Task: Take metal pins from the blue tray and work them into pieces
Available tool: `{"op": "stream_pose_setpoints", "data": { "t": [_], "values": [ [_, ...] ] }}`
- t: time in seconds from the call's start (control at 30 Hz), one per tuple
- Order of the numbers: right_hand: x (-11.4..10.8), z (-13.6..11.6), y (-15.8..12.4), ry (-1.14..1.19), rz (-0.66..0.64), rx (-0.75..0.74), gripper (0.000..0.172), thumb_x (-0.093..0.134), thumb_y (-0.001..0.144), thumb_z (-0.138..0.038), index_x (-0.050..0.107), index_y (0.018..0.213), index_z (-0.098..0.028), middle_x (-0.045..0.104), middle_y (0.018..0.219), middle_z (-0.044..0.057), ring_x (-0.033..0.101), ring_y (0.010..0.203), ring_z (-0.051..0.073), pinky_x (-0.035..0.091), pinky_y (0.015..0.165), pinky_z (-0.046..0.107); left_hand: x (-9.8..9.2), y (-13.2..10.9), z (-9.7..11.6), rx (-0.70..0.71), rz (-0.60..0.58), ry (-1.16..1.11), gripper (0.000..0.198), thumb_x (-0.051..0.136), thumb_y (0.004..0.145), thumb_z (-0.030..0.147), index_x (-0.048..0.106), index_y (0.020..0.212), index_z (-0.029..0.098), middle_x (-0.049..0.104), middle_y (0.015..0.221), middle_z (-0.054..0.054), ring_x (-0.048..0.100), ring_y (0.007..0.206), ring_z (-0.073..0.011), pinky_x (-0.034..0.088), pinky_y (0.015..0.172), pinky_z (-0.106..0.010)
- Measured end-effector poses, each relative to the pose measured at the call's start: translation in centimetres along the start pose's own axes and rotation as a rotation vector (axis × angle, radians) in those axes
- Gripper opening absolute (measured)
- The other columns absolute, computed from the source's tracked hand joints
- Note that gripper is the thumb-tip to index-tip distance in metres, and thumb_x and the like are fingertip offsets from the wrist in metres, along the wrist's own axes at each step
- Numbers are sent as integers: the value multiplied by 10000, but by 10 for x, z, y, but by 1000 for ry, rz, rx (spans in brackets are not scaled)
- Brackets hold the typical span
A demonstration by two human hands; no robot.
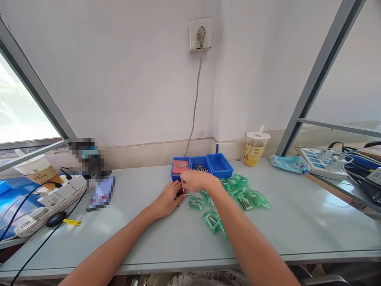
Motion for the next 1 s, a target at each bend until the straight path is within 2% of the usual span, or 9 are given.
{"op": "stream_pose_setpoints", "data": {
  "t": [0.17,0.33,0.43,0.57,0.67,0.77,0.9,1.0],
  "values": [
    [15,2,-24,31,139,27,179,478,960,-180,656,962,-153,706,929,112,600,765,200,338,587,277,1,-1,-1,9,-5,19,206,467,1052,356,585,968,209,613,970,-64,515,896,-238,458,857,-397],
    [9,12,-29,175,260,-186,136,500,950,-213,594,853,-193,677,794,50,566,684,180,333,578,278,1,-1,-1,13,-11,16,219,455,1064,378,595,1015,217,620,1036,-65,523,946,-243,454,909,-417],
    [11,35,-24,432,334,-247,76,548,916,-222,555,842,-204,686,827,22,592,708,164,395,592,251,-1,-2,1,-1,-15,-5,209,468,1061,376,579,985,217,616,1025,-57,523,957,-239,453,902,-402],
    [34,67,-13,939,371,-188,160,595,904,-225,471,807,-200,735,949,70,704,845,181,538,719,276,-1,-2,2,-4,-12,-28,184,477,1059,355,589,1002,221,621,1030,-49,522,961,-230,448,907,-386],
    [49,78,-7,1204,440,-151,193,586,951,-286,454,836,-203,735,900,73,722,802,171,585,742,311,-2,-3,2,-8,-15,-26,180,473,1062,344,591,1002,222,620,1025,-46,517,947,-224,443,907,-380],
    [44,77,-16,1265,523,-131,208,574,980,-373,481,906,-203,680,817,14,684,678,141,590,664,300,-2,-3,1,-8,-17,-24,177,475,1063,342,586,1000,220,619,1022,-44,510,946,-223,439,904,-379],
    [20,56,-54,1199,567,-182,331,579,974,-535,489,954,-217,654,810,-6,628,589,125,538,522,250,-1,-3,1,-5,-18,-20,193,467,1067,355,581,995,217,620,1020,-50,511,942,-225,440,904,-388],
    [13,37,-83,1213,729,-190,343,547,992,-568,485,1000,-231,671,827,4,606,587,122,520,511,236,-1,-2,0,-5,-17,-17,219,457,1069,380,584,995,217,623,1027,-57,517,941,-230,441,908,-399]
  ]
}}
Point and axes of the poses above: each hand's wrist, its own y-axis towards the middle knuckle, its own x-axis out of the palm, z = x × y, the point moved 2 cm from there along y, towards the middle knuckle
